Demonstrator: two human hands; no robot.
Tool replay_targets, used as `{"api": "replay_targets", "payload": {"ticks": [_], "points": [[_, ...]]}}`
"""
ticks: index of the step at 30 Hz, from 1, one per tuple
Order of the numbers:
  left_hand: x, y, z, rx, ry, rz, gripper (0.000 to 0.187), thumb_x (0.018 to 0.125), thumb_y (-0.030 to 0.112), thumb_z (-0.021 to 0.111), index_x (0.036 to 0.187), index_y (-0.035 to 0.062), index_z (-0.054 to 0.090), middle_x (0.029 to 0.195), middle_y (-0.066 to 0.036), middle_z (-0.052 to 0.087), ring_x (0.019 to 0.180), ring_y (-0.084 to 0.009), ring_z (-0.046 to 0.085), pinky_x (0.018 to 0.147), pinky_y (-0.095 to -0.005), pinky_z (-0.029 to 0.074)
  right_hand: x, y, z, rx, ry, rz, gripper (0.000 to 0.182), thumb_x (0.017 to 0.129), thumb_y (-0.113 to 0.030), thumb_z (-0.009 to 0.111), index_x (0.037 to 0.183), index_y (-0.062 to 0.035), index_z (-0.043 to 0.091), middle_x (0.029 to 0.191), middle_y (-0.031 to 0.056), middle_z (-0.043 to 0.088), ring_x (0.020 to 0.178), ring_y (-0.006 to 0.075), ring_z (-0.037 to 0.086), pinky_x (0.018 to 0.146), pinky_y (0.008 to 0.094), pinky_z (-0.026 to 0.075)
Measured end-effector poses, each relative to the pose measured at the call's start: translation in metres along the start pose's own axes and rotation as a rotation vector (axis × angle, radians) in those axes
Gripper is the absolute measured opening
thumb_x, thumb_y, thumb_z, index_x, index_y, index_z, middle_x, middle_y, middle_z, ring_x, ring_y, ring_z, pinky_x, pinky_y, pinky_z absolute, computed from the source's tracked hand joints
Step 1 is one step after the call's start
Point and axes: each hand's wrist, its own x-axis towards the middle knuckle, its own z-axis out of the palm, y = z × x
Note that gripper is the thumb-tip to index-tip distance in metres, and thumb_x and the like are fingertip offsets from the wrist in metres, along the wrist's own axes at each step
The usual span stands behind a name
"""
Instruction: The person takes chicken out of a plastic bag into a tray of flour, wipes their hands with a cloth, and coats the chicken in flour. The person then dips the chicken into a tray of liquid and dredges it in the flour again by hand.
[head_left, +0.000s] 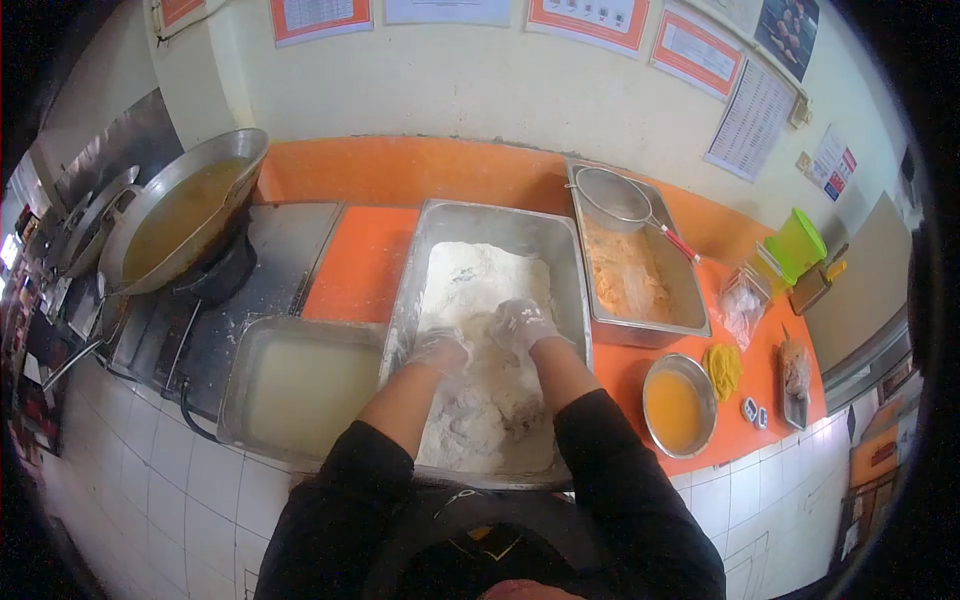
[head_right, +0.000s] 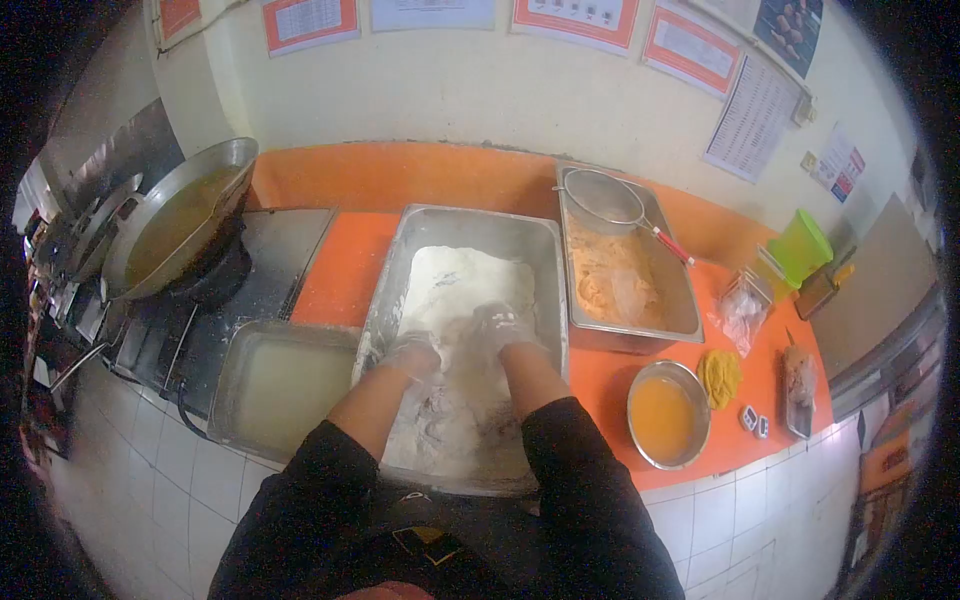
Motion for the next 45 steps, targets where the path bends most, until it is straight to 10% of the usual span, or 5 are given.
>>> {"api": "replay_targets", "payload": {"ticks": [5,26,30,38,45], "points": [[0.006,-0.008,-0.002,0.095,0.093,-0.056,0.031,0.07,0.016,0.051,0.093,0.0003,0.063,0.103,-0.019,0.059,0.095,-0.0291,0.058,0.081,-0.0371,0.046,-0.006,0.021,0.003,-0.208,-0.437,-0.086,0.022,0.068,-0.02,0.056,0.077,-0.0029,0.065,0.086,0.0203,0.061,0.085,0.0277,0.06,0.073,0.0338,0.048],[0.004,-0.001,-0.005,0.157,0.12,0.042,0.033,0.074,0.019,0.048,0.096,-0.0024,0.06,0.099,-0.021,0.058,0.094,-0.0305,0.056,0.081,-0.0377,0.044,0.01,0.013,0.0,-0.492,-0.014,0.003,0.028,0.079,-0.02,0.048,0.099,-0.0055,0.061,0.098,0.0161,0.059,0.092,0.0231,0.057,0.081,0.0312,0.045],[0.032,-0.015,0.022,-0.057,0.185,0.218,0.032,0.076,0.019,0.047,0.097,-0.0008,0.06,0.096,-0.022,0.059,0.094,-0.0314,0.057,0.079,-0.0388,0.045,0.011,-0.001,-0.016,-0.085,0.678,-0.149,0.037,0.079,-0.024,0.048,0.108,-0.0021,0.056,0.098,0.0151,0.058,0.095,0.027,0.054,0.085,0.0351,0.042],[0.019,-0.02,-0.011,0.181,0.376,0.082,0.027,0.082,0.024,0.045,0.096,0.0068,0.059,0.095,-0.019,0.058,0.092,-0.0305,0.056,0.077,-0.042,0.044,0.008,-0.018,0.045,-0.2,-0.624,-0.781,0.026,0.072,-0.021,0.055,0.094,-0.0076,0.06,0.091,0.0133,0.061,0.08,0.0254,0.057,0.074,0.0381,0.043],[0.001,-0.01,-0.025,0.096,0.387,0.029,0.034,0.084,0.03,0.04,0.101,0.0078,0.059,0.101,-0.017,0.057,0.095,-0.0329,0.054,0.078,-0.0457,0.043,-0.007,-0.039,0.067,-0.096,-0.622,-0.745,0.024,0.07,-0.023,0.054,0.083,-0.0051,0.062,0.078,0.0157,0.062,0.069,0.0297,0.056,0.065,0.0389,0.043]]}}
